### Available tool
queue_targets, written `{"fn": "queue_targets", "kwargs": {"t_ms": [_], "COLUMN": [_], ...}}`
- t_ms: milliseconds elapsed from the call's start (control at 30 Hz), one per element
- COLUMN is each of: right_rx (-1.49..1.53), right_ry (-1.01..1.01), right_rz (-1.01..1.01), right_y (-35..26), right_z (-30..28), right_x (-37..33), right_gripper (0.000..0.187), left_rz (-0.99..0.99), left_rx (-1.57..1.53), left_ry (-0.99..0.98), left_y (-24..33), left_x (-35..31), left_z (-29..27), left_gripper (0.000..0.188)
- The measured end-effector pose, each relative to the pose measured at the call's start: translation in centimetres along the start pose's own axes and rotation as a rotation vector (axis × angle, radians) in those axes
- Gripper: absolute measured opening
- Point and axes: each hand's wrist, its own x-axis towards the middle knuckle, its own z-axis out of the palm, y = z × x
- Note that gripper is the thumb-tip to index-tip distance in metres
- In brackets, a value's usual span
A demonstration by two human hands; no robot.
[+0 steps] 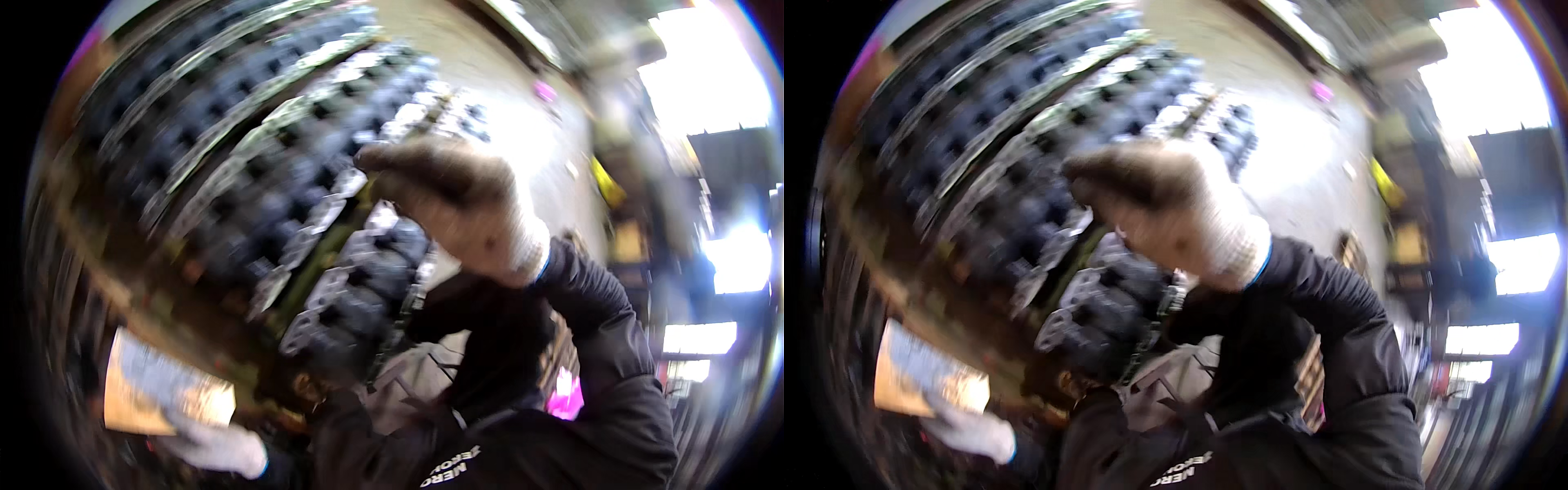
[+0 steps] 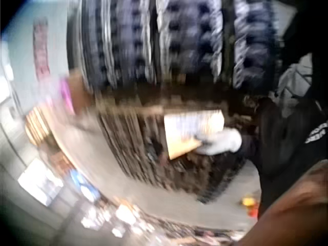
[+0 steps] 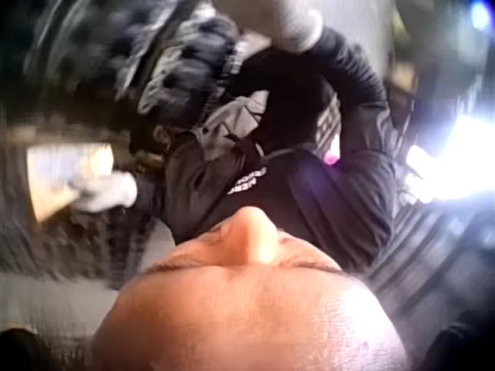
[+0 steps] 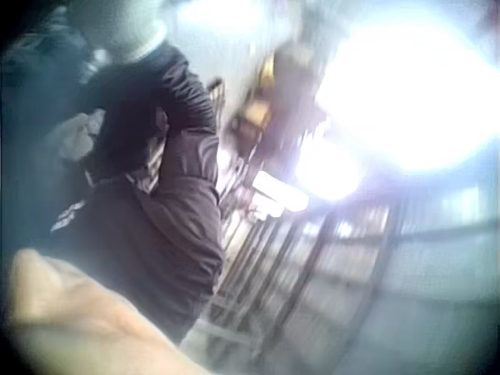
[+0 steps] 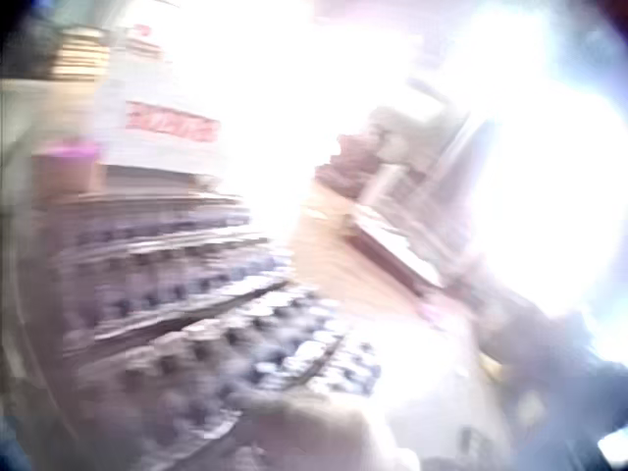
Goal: The person applies a grey compound to the surface of black mechanical parts arranged on a wooden pallet using a flat metal scraper. They repeatedly scoop the compound from the scraper and spread it onto the parts. The person moves around the pallet to reach different sections and eventually walks to a workbench to wipe the scraper.
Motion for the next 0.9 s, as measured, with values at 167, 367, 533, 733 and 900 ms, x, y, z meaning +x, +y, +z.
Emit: {"fn": "queue_targets", "kwargs": {"t_ms": [167, 367, 533, 733, 900], "right_rx": [-0.239, -0.381, -0.538, -0.121, 0.031], "right_ry": [0.578, 1.144, 1.106, 1.401, 1.545], "right_rz": [0.506, 1.026, 1.490, 1.745, 1.771], "right_y": [0.3, 5.4, 6.1, 9.7, 12.1], "right_z": [-19.2, -22.9, -18.1, -7.3, -1.4], "right_x": [-16.2, -54.1, -71.0, -85.2, -90.7], "right_gripper": [0.018, 0.024, 0.031, 0.033, 0.032], "left_rz": [-0.377, -0.084, 0.112, 0.180, 0.179], "left_rx": [-0.774, -0.771, -0.907, -0.926, -0.979], "left_ry": [0.217, 0.051, 0.115, 0.148, 0.074], "left_y": [4.0, 6.4, 10.6, 17.4, 20.8], "left_x": [3.4, 5.7, 8.2, 5.9, 3.6], "left_z": [-5.3, -10.1, -17.0, -23.6, -25.7], "left_gripper": [0.052, 0.051, 0.042, 0.042, 0.041]}}
